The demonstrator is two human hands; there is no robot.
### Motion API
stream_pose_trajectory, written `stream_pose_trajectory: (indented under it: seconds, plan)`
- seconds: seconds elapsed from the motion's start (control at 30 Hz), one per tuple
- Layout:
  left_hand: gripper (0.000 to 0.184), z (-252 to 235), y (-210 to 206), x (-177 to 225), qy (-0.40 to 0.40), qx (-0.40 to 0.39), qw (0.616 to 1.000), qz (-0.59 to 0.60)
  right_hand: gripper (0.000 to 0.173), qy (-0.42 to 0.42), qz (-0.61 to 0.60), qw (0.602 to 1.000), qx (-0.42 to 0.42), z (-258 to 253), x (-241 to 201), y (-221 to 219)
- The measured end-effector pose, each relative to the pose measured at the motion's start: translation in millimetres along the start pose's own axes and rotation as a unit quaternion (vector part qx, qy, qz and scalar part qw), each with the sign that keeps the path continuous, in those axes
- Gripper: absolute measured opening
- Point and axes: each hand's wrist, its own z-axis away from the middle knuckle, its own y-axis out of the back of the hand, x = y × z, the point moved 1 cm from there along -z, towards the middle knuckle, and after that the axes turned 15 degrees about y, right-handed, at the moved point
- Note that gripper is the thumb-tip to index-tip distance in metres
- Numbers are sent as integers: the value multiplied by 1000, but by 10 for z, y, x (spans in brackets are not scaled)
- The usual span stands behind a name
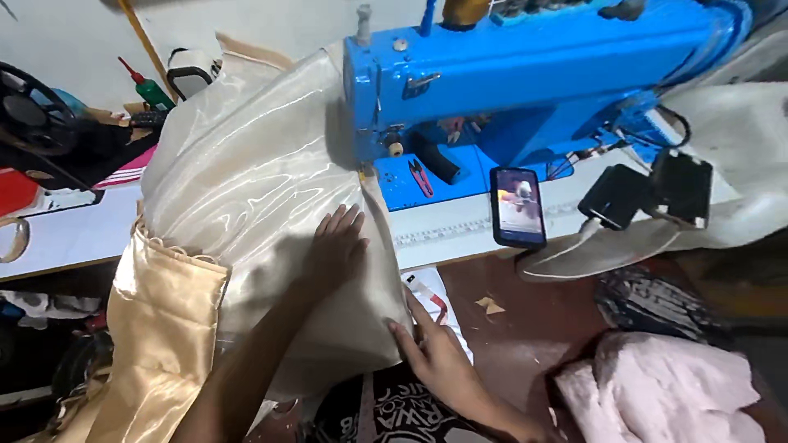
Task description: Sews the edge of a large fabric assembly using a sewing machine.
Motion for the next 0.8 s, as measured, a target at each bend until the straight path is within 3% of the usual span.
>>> stream_pose_trajectory:
  seconds: [0.1,0.2,0.3,0.4,0.47,0.53,0.6,0.7,0.8]
  plan:
    - [53,-71,-3,-19,22,6,998,58,56,75,197,976,-54,-26,26,-123]
    - [63,-114,29,58,44,40,994,90,60,71,286,943,-156,-138,17,-238]
    - [71,-151,-52,110,41,79,995,52,61,27,278,928,-246,-255,-42,-199]
    - [64,-177,-91,103,33,65,997,6,60,-35,150,924,-350,-484,-59,94]
    - [61,-178,-73,105,23,42,998,-32,49,-19,104,950,-294,-697,26,314]
    - [59,-175,-64,72,-1,48,998,-33,39,64,124,978,-152,-964,231,402]
    - [59,-178,-48,53,-3,33,999,-20,31,160,163,971,-66,-1306,542,387]
    - [63,-202,13,44,8,-8,1000,-13,33,250,206,944,-56,-1809,962,292]
    - [65,-221,35,-11,-8,-14,1000,-18,31,277,247,926,-63,-2025,1124,174]
